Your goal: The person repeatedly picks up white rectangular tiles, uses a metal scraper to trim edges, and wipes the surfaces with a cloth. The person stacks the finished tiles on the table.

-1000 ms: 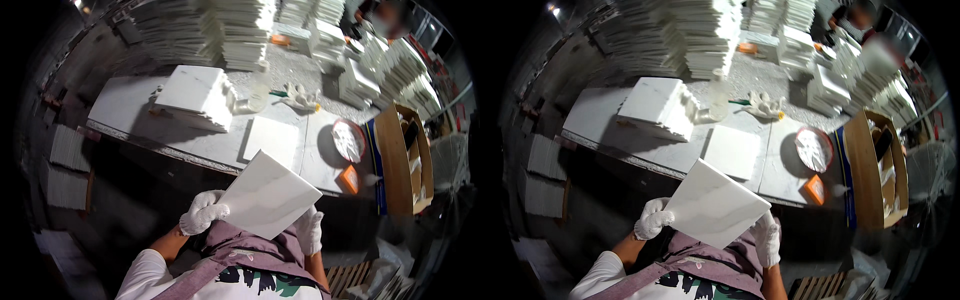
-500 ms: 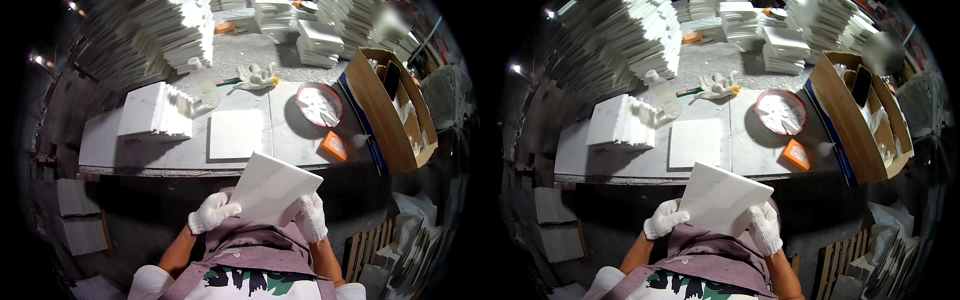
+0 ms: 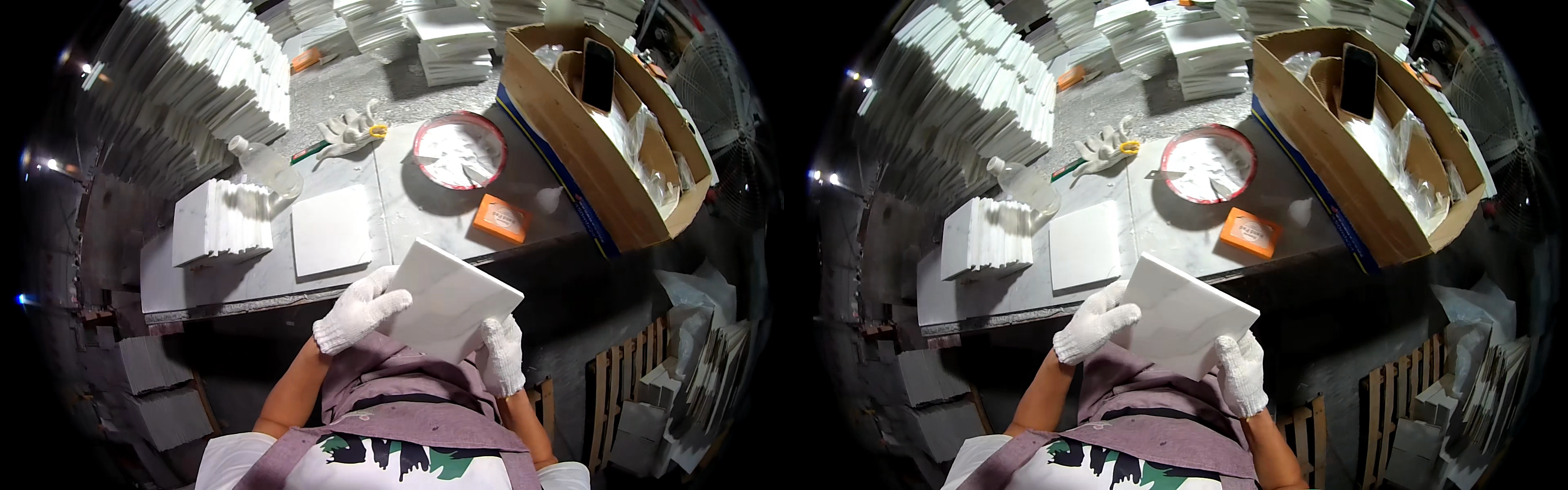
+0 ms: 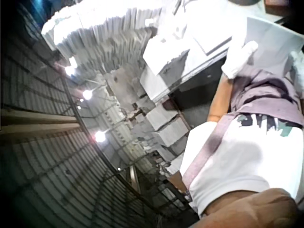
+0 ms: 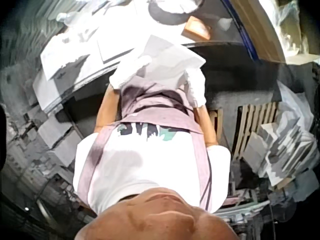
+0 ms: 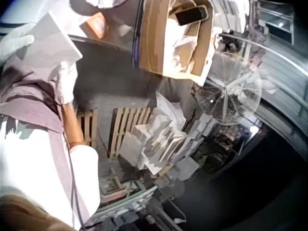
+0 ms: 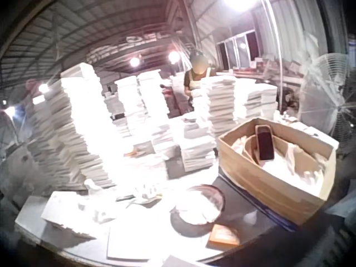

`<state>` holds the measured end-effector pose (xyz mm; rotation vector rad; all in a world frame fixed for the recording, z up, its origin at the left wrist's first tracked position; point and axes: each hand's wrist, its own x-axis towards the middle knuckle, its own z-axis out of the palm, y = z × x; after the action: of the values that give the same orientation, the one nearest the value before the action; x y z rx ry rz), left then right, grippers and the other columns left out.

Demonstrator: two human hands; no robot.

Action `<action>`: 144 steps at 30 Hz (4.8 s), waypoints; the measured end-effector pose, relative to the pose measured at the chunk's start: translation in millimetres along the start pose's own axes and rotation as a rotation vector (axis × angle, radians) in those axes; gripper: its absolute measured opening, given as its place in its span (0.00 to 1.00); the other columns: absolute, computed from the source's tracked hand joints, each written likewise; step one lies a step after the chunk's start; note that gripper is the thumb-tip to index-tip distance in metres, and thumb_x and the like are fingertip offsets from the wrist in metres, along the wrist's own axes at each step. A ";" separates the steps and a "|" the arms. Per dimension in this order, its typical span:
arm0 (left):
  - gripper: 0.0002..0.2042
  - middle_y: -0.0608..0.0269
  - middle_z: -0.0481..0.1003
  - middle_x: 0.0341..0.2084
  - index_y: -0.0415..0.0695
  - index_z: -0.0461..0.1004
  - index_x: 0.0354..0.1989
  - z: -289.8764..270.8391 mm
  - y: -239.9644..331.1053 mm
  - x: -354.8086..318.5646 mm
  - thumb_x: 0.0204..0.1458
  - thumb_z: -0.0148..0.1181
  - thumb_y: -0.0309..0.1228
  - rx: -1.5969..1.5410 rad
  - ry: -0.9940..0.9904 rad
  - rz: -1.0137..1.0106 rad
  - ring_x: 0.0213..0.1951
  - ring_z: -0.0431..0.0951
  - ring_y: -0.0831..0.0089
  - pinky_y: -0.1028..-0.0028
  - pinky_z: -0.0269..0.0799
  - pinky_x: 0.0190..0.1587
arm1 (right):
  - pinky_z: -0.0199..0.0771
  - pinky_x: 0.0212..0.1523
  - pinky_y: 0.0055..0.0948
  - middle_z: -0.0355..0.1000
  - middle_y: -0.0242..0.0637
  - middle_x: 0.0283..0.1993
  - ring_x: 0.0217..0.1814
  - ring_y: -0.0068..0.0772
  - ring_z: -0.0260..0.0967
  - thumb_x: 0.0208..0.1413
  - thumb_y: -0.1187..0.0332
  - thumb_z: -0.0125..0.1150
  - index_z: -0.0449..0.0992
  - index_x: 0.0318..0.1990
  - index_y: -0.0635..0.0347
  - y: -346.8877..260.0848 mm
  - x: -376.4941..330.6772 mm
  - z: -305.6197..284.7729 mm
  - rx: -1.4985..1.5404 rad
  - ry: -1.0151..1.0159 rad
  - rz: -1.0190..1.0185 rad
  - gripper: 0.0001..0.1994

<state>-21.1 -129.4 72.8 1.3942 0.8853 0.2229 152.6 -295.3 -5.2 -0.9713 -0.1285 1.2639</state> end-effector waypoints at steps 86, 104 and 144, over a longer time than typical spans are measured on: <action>0.13 0.71 0.76 0.28 0.39 0.78 0.38 -30.8 -62.2 94.7 0.59 0.60 0.38 -0.291 0.179 0.170 0.29 0.72 0.83 0.79 0.70 0.32 | 0.68 0.35 0.23 0.67 0.21 0.32 0.32 0.19 0.67 0.61 0.57 0.58 0.70 0.38 0.45 34.0 42.3 -62.9 0.319 0.017 0.021 0.07; 0.11 0.76 0.70 0.24 0.40 0.76 0.33 -27.4 -77.8 102.0 0.58 0.63 0.36 -0.289 0.287 0.136 0.26 0.64 0.86 0.82 0.63 0.29 | 0.73 0.49 0.25 0.76 0.40 0.47 0.45 0.29 0.75 0.56 0.63 0.65 0.72 0.58 0.62 -92.5 130.9 49.6 -1.098 0.139 -0.655 0.23; 0.16 0.79 0.70 0.24 0.38 0.79 0.40 -37.2 -63.3 142.3 0.58 0.62 0.41 -0.248 0.301 0.166 0.26 0.63 0.88 0.83 0.61 0.28 | 0.67 0.26 0.18 0.75 0.30 0.29 0.24 0.17 0.67 0.54 0.71 0.62 0.79 0.46 0.65 -84.4 200.3 49.7 -0.793 0.142 -0.194 0.13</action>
<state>27.8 -26.6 -39.8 1.2193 0.9516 0.6617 256.8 -98.2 -0.7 -1.6748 -0.6314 0.9576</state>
